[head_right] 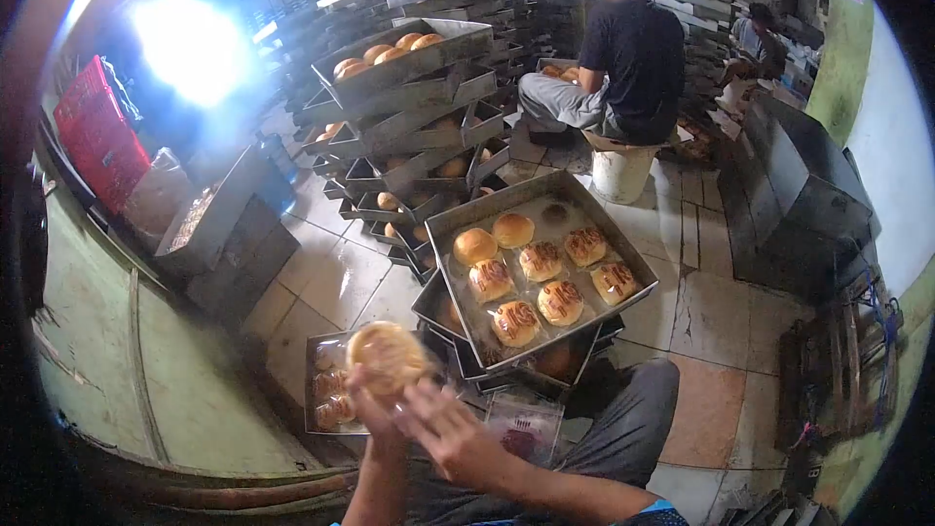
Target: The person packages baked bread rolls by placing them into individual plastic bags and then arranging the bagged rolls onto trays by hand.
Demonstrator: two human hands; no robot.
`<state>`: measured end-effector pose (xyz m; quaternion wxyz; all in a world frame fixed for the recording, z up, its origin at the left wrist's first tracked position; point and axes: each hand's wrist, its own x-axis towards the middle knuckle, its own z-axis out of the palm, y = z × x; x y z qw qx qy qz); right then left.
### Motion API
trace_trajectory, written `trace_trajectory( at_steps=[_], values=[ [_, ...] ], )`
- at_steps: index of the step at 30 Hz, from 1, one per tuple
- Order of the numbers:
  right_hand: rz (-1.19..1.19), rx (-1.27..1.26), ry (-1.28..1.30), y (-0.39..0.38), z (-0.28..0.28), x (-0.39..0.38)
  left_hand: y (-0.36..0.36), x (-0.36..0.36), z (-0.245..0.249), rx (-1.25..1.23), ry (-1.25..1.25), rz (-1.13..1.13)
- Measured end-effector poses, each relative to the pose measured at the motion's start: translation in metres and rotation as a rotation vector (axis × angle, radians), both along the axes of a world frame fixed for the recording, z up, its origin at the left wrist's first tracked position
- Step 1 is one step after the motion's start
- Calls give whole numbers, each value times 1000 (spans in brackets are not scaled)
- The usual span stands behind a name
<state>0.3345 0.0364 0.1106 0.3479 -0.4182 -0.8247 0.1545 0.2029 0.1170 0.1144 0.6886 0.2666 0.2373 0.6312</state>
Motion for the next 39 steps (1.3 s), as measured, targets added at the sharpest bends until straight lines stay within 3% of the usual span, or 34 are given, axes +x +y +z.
trace_trajectory(
  at_steps=[2, 3, 4, 6, 7, 8, 10, 12, 13, 14, 15, 16, 17, 19, 20, 22, 24, 26, 27, 28, 30, 31, 33, 34, 35, 36, 39],
  values=[
    [238, -47, -126, -6, -43, 6, 4, -27, -9, -139, -1, 167],
    [533, -519, -103, 6, -22, 21, 0, -29, -8, -145, -5, 161],
    [536, -401, 189, 8, -27, 25, -4, -31, -4, -148, -7, 158],
    [327, -390, 470, 12, -12, 21, -7, -28, -12, -109, -47, 143],
    [222, -366, 460, 18, 0, 15, -8, -25, -28, -82, -8, 64],
    [374, -341, 420, 29, -2, 14, -8, -23, -39, -55, 27, -21],
    [354, -464, 273, 29, -5, 10, -10, -19, -24, -198, 274, -68],
    [434, -403, 304, 21, 11, 10, -9, -5, 11, -277, 234, -37],
    [475, -376, 319, 13, 22, 12, -4, -10, 5, -260, 115, -27],
    [737, -458, 464, 5, 31, 15, 5, -21, -5, -243, -6, -13],
    [906, -525, 520, 0, 41, 21, 16, -33, -17, -147, -118, -143],
    [1077, -594, 575, -2, 47, 30, 13, -34, -5, -210, -250, -93],
    [1008, -875, 614, -1, 27, 44, 11, -37, 2, -217, -253, -89],
    [414, -819, 444, 13, -14, 54, 5, -38, -4, -250, -188, -103],
    [-69, -457, 227, 16, -22, 52, 3, -38, -17, -272, -118, -125],
    [-363, 12, 406, 20, -8, 41, -9, -28, -22, -295, 52, -165],
    [-290, 163, 428, 21, 5, 38, -30, -25, -49, -305, -243, -430],
    [-190, 313, 470, 24, -3, 39, -51, 0, -33, -439, -54, -398],
    [-299, 233, 506, 24, -3, 36, -53, 6, -72, -437, 167, -188],
    [-348, 70, 646, 23, -7, 33, -59, 12, -74, -120, 458, 76],
    [-443, -264, 917, 23, -21, 27, -58, 5, -65, 261, 599, 267],
    [-447, -367, 1036, 22, -31, 23, -55, -4, -65, 316, 776, 263],
    [-402, -237, 1183, 26, -39, 7, -51, -26, -66, 409, 1132, 246],
    [-383, -181, 1257, 26, -40, 0, -43, -23, -51, 459, 1112, 391],
    [-319, -20, 972, 31, -36, 9, -41, -28, -60, 411, 1034, 406],
    [-365, -49, 885, 32, -45, 13, -40, -36, -70, 357, 962, 420],
    [-322, 26, 573, 44, 9, 20, -36, -51, -37, 538, 973, 631]
  ],
)
